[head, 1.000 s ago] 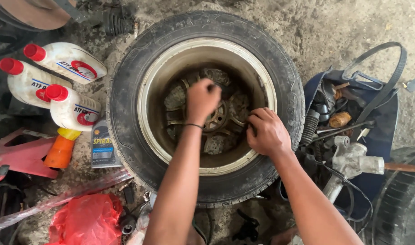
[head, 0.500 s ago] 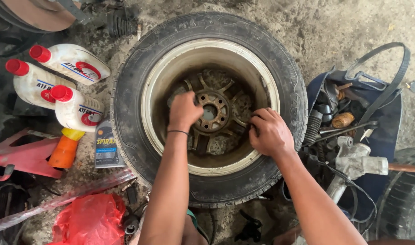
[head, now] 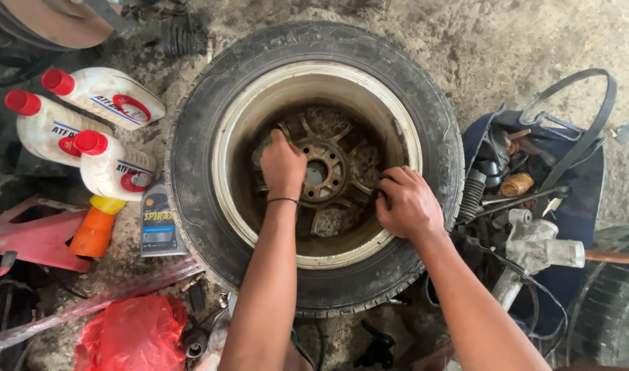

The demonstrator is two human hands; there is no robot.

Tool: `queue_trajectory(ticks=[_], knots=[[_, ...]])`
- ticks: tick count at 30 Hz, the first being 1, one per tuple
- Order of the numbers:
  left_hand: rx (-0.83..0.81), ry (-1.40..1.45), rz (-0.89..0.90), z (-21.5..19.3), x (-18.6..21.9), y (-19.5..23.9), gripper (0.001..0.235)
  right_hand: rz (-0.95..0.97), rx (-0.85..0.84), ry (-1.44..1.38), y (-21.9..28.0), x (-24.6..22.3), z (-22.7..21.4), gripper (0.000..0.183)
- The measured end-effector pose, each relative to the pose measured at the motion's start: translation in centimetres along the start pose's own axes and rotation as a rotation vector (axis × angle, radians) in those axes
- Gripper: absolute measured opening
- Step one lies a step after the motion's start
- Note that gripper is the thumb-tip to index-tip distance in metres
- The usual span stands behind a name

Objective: The person cleans the inside of a car wheel rim using a dark cloth. They wipe the inner surface and the central hub area repeatedly. Several bottles of automotive fluid are visible nearby on the ground.

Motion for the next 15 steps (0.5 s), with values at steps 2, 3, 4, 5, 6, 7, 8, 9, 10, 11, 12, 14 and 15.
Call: queue_trajectory(ticks=[2, 3, 4, 5, 6, 7, 8, 9, 10, 11, 12, 14, 15], knots=[[-0.068, -0.001, -0.026, 0.5, -0.7, -0.4, 0.022, 0.003, -0.009, 0.003, 0.2, 0.1, 0.1, 0.005], [-0.128, 0.001, -0.048, 0.9, -1.0, -0.9, 0.031, 0.001, -0.011, 0.009, 0.1, 0.3, 0.2, 0.005], [-0.129, 0.0, -0.047, 1.1, -0.5, -0.9, 0.031, 0.002, -0.011, 0.009, 0.0, 0.2, 0.2, 0.005], [-0.212, -0.024, -0.028, 1.8, 0.1, -0.8, 0.035, 0.0, -0.009, 0.002, 0.0, 0.1, 0.0, 0.005], [-0.295, -0.049, -0.008, 2.4, 0.7, -0.6, 0.039, -0.002, -0.007, -0.005, 0.0, 0.1, -0.1, 0.006], [-0.295, -0.047, -0.007, 2.4, 1.5, -0.4, 0.039, -0.003, -0.007, -0.002, -0.1, 0.1, -0.1, 0.006], [-0.314, -0.118, 0.034, 2.4, 2.4, -0.2, 0.042, -0.004, -0.005, -0.003, -0.1, 0.1, -0.2, 0.005], [-0.333, -0.19, 0.076, 2.4, 3.3, 0.1, 0.044, -0.003, -0.003, -0.005, -0.1, 0.0, -0.2, 0.005], [-0.334, -0.189, 0.076, 2.5, 3.8, 0.0, 0.044, -0.003, -0.004, -0.003, 0.0, 0.1, -0.1, 0.005], [-0.368, -0.242, 0.119, 2.6, 4.5, 0.0, 0.045, -0.002, -0.003, -0.004, 0.0, 0.1, 0.0, 0.006], [-0.402, -0.294, 0.162, 2.8, 5.1, 0.1, 0.045, -0.001, -0.003, -0.004, 0.1, 0.1, 0.0, 0.006], [-0.396, -0.365, 0.237, 6.9, 2.7, -0.9, 0.041, 0.004, -0.012, 0.001, 0.1, 0.1, 0.1, 0.006], [-0.39, -0.436, 0.316, 8.9, 1.6, -1.5, 0.037, 0.01, -0.018, 0.008, 0.0, 0.1, 0.1, 0.006]])
Point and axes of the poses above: each hand's wrist, its own y-axis away from the middle knuckle, its own z-axis out of the palm, x = y × z, the point moved 4 cm from there along -y, towards the middle knuckle, and after that the axes turned 11 degrees about y, right-handed, at the moved point
